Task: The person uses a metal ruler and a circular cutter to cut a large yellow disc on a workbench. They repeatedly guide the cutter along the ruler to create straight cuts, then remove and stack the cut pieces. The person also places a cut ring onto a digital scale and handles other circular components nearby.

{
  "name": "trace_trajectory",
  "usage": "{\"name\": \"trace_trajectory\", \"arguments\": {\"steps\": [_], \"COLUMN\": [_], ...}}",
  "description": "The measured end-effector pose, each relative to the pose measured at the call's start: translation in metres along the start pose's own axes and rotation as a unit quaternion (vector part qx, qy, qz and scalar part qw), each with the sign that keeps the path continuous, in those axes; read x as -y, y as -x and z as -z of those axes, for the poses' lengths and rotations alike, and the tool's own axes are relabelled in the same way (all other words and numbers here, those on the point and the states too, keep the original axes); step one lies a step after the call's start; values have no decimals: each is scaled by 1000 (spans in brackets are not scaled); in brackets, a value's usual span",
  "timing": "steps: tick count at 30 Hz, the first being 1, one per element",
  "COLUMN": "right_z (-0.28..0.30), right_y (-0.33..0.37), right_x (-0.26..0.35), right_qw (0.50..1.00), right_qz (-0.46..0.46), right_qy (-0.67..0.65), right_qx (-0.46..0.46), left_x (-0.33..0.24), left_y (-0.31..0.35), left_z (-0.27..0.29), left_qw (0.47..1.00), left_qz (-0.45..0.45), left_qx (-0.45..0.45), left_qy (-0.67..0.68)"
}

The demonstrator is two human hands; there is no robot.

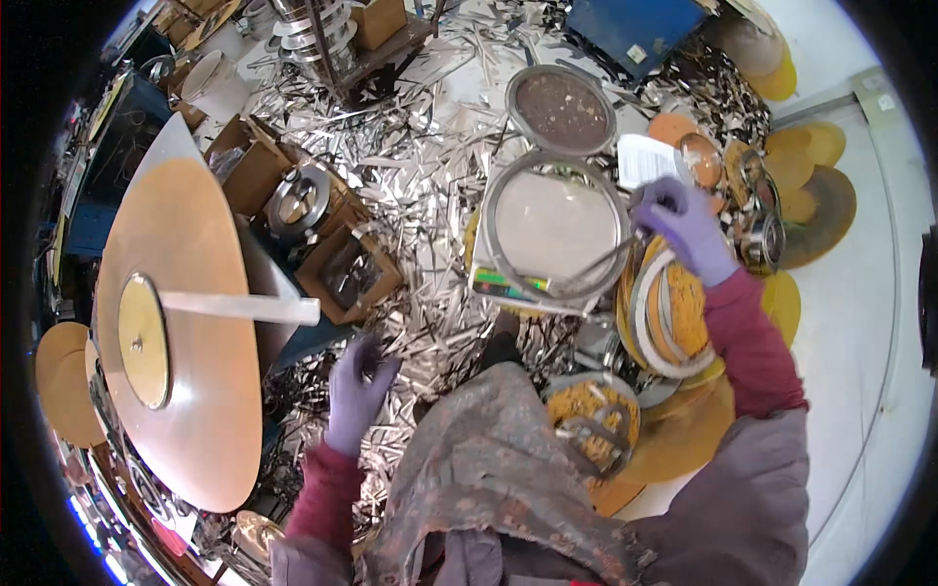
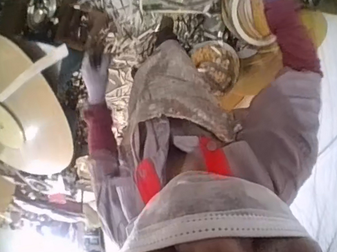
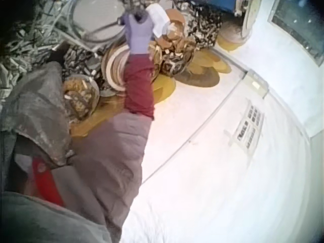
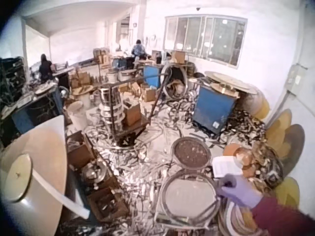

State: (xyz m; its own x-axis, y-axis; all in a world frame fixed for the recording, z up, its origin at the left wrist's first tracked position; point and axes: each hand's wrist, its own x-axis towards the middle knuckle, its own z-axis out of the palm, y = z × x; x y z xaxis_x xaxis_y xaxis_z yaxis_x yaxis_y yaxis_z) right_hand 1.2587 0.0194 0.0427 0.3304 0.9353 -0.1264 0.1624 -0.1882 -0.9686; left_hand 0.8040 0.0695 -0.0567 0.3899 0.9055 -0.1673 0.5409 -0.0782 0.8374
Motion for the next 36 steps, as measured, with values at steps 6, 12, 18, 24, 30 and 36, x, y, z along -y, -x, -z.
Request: {"name": "trace_trajectory", "arguments": {"steps": [6, 12, 18, 24, 30, 36], "right_z": [-108, -154, -94, 32, 70, 76], "right_y": [63, 93, 73, 94, 16, -121], "right_x": [221, 282, 190, -75, -247, -328], "right_qw": [948, 864, 964, 941, 903, 867], "right_qz": [233, 434, 214, -69, -71, 50], "right_qy": [168, 67, 17, 330, 400, 434], "right_qx": [138, 247, 155, -39, -139, -239], "left_x": [-183, -228, 3, 277, 171, 52], "left_y": [-47, 33, 159, 398, 309, 95], "left_z": [48, 121, 196, 248, 125, -35], "left_qw": [893, 925, 946, 618, 802, 924], "left_qz": [-383, -159, 48, 385, 370, 182], "left_qx": [82, 277, 229, 479, 287, 152], "left_qy": [220, 206, -226, -491, -372, -301]}}
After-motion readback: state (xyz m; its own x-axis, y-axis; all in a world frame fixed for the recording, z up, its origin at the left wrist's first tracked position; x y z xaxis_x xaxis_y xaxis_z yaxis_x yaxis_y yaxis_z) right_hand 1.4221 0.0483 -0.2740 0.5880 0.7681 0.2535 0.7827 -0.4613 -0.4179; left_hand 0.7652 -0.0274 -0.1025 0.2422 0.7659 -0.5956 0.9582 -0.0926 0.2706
